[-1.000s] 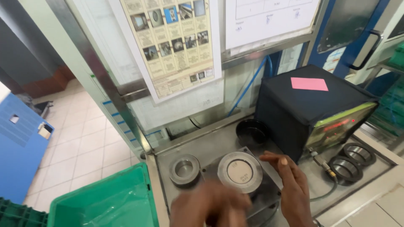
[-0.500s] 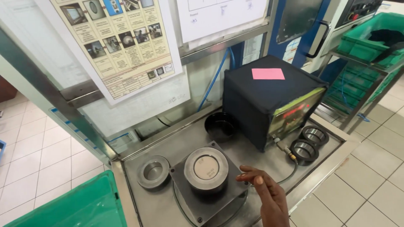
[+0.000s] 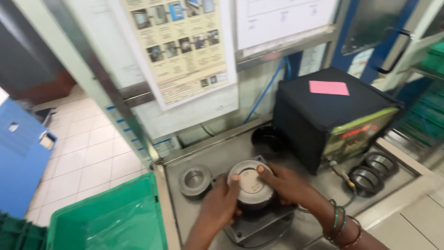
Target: Inspecting metal ring components with a gauge, operating a CNC lathe, and cleaning work areas with compressed air.
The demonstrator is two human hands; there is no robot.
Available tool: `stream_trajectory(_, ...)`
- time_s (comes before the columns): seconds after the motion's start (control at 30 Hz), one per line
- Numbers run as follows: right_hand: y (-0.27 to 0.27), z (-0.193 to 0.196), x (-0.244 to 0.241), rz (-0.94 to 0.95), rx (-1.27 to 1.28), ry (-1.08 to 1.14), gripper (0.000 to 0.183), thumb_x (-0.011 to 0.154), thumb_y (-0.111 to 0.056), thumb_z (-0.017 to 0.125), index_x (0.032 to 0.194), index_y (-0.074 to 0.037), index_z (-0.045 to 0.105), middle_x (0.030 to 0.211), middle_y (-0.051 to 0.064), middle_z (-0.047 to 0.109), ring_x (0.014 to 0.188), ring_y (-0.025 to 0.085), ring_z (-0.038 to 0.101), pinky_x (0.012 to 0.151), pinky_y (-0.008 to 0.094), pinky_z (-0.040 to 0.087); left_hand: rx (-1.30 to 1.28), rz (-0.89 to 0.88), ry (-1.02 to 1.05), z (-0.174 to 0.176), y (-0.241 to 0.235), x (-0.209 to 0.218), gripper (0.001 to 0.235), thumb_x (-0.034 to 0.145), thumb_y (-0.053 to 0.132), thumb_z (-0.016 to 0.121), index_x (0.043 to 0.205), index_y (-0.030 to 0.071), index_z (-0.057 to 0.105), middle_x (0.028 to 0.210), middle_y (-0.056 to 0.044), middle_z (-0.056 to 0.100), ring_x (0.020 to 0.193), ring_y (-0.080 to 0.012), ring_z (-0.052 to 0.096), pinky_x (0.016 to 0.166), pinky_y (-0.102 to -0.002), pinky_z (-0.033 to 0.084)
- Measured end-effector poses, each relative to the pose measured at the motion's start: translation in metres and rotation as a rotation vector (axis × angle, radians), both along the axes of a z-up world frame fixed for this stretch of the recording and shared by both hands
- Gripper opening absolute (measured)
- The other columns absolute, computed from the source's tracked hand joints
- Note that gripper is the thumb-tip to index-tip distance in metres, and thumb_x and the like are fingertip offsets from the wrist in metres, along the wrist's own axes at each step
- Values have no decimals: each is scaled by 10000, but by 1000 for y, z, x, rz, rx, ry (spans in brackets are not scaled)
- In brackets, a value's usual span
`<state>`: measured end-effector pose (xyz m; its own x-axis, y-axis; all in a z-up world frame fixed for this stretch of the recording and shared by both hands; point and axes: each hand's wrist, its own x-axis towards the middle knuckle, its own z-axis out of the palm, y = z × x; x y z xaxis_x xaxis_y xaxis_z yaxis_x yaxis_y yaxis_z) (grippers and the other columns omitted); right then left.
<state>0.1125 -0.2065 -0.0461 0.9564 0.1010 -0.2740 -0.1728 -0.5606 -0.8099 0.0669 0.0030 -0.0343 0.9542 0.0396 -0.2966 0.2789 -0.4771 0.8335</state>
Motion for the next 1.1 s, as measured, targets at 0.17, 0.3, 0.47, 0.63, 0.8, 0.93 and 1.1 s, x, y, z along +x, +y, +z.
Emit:
stream_trajectory(0.17, 7, -10, 13, 88, 99, -42, 506, 875, -488, 645, 1218, -123, 718, 911, 34, 788, 727, 142, 722, 600, 311, 548, -179, 90, -126, -23, -11, 2, 592, 967, 542, 532, 1093, -35, 581, 729, -159, 714, 566, -275, 729, 528, -415, 576)
stream_trajectory(0.3, -3, 3, 29, 65, 182, -31, 507, 887, -488, 700, 1206, -94, 733, 922, 101, 776, 753, 165, 700, 616, 304, 545, -149, 102, -256, 4, -7, 2, 595, 975, 543, 535, 1055, -44, 588, 737, -162, 716, 596, -278, 752, 560, -396, 599)
stream_trajectory(0.47, 2, 32, 63, 229, 185, -185, 440, 911, -213, 726, 1301, -17, 667, 959, 198, 682, 723, 284, 625, 600, 431, 472, -46, 18, -528, 54, 17, 4, 526, 1030, 513, 509, 1149, 7, 587, 727, -197, 738, 698, -308, 740, 633, -427, 563)
stream_trajectory(0.63, 54, 58, 96, 256, -134, -583, 561, 797, -318, 712, 1267, -19, 642, 961, 175, 763, 869, 292, 763, 784, 394, 572, 15, 226, -413, -14, 98, 55, 480, 949, 457, 560, 1274, 112, 631, 809, -132, 769, 738, -311, 752, 670, -431, 575)
stream_trajectory(0.8, 94, 16, 159, 280, -486, -529, 624, 810, -427, 667, 1319, -70, 621, 946, 205, 775, 909, 376, 748, 823, 454, 566, 527, 269, -388, -121, 149, 92, 531, 853, 495, 775, 1109, 33, 727, 995, -203, 726, 978, -375, 699, 842, -471, 555)
stream_trajectory(0.93, 112, -18, 178, 355, -594, -401, 718, 778, -399, 734, 1384, -49, 572, 923, 202, 776, 755, 331, 737, 715, 426, 567, 606, 190, -116, -102, 144, 93, 598, 733, 483, 890, 1068, 12, 735, 1095, -204, 709, 1071, -352, 695, 908, -431, 574)
stream_trajectory(1.1, 113, -51, 203, 353, -543, -50, 815, 821, -304, 724, 1536, -72, 409, 838, 194, 772, 568, 290, 678, 538, 424, 542, 667, 192, -69, -122, 143, 109, 431, 745, 363, 859, 1034, 57, 767, 1102, -179, 743, 1067, -324, 719, 907, -411, 592)
